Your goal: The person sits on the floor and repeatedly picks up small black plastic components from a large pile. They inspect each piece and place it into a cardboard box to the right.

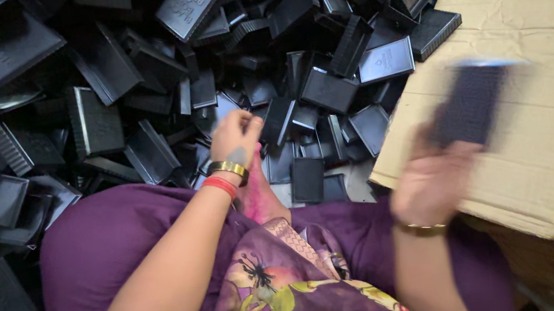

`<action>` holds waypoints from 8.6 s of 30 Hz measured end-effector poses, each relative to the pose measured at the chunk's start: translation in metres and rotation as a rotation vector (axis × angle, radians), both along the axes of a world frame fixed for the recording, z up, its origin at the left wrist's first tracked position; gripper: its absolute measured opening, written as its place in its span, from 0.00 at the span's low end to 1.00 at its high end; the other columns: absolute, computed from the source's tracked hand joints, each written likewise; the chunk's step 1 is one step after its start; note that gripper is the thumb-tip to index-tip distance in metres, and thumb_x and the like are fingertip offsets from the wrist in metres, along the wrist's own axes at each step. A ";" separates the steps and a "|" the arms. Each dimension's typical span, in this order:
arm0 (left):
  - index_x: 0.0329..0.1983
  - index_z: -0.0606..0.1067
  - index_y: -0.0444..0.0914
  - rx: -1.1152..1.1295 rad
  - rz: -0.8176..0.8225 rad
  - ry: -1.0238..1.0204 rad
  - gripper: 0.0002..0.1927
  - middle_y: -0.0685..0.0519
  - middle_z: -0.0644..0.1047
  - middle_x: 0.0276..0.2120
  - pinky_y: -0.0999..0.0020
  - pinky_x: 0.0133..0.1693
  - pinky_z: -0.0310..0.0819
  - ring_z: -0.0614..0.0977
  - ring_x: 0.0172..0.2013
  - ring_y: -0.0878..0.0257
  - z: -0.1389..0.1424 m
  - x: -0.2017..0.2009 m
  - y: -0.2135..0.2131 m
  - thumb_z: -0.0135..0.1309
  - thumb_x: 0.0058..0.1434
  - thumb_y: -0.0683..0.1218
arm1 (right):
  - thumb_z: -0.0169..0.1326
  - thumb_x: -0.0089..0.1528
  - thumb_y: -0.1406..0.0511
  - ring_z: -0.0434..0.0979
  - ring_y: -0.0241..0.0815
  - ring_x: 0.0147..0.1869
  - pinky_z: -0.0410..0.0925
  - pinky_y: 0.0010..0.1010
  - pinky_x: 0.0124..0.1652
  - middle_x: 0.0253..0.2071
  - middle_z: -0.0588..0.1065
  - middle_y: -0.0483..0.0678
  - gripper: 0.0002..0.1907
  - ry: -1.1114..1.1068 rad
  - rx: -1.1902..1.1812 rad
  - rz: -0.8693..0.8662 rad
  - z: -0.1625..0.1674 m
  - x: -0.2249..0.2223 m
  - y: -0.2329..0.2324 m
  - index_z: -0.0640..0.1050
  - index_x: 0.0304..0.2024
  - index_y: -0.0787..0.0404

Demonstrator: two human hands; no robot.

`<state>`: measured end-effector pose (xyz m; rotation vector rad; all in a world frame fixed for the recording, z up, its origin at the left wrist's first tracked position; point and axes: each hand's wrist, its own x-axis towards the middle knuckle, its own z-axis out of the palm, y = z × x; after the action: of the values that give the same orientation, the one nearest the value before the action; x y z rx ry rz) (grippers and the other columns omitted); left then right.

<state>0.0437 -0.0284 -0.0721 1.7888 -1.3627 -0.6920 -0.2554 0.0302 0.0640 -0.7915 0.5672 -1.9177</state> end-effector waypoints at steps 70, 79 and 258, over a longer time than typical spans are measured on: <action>0.75 0.54 0.42 0.201 -0.294 0.570 0.54 0.45 0.81 0.53 0.66 0.51 0.75 0.83 0.52 0.57 0.062 -0.055 0.055 0.70 0.48 0.52 | 0.49 0.69 0.61 0.74 0.39 0.62 0.66 0.34 0.61 0.61 0.73 0.48 0.25 0.059 0.542 0.410 -0.121 0.079 0.011 0.69 0.67 0.62; 0.75 0.53 0.47 0.221 -0.484 0.688 0.53 0.44 0.75 0.57 0.67 0.51 0.77 0.84 0.51 0.58 0.082 -0.038 0.040 0.70 0.49 0.50 | 0.54 0.68 0.67 0.68 0.41 0.69 0.60 0.33 0.66 0.66 0.69 0.53 0.26 0.539 0.422 0.407 -0.093 0.070 -0.007 0.72 0.68 0.71; 0.59 0.68 0.38 0.137 -0.395 0.642 0.24 0.46 0.80 0.47 0.64 0.50 0.76 0.83 0.48 0.56 0.019 -0.062 0.086 0.58 0.59 0.42 | 0.62 0.61 0.52 0.69 0.45 0.65 0.64 0.36 0.60 0.64 0.68 0.56 0.49 0.497 0.683 0.287 -0.129 0.098 0.000 0.53 0.76 0.60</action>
<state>-0.0182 0.0572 -0.0534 1.2223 -1.2321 -1.4546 -0.1574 0.0301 -0.0655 -0.8287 1.2524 -1.1341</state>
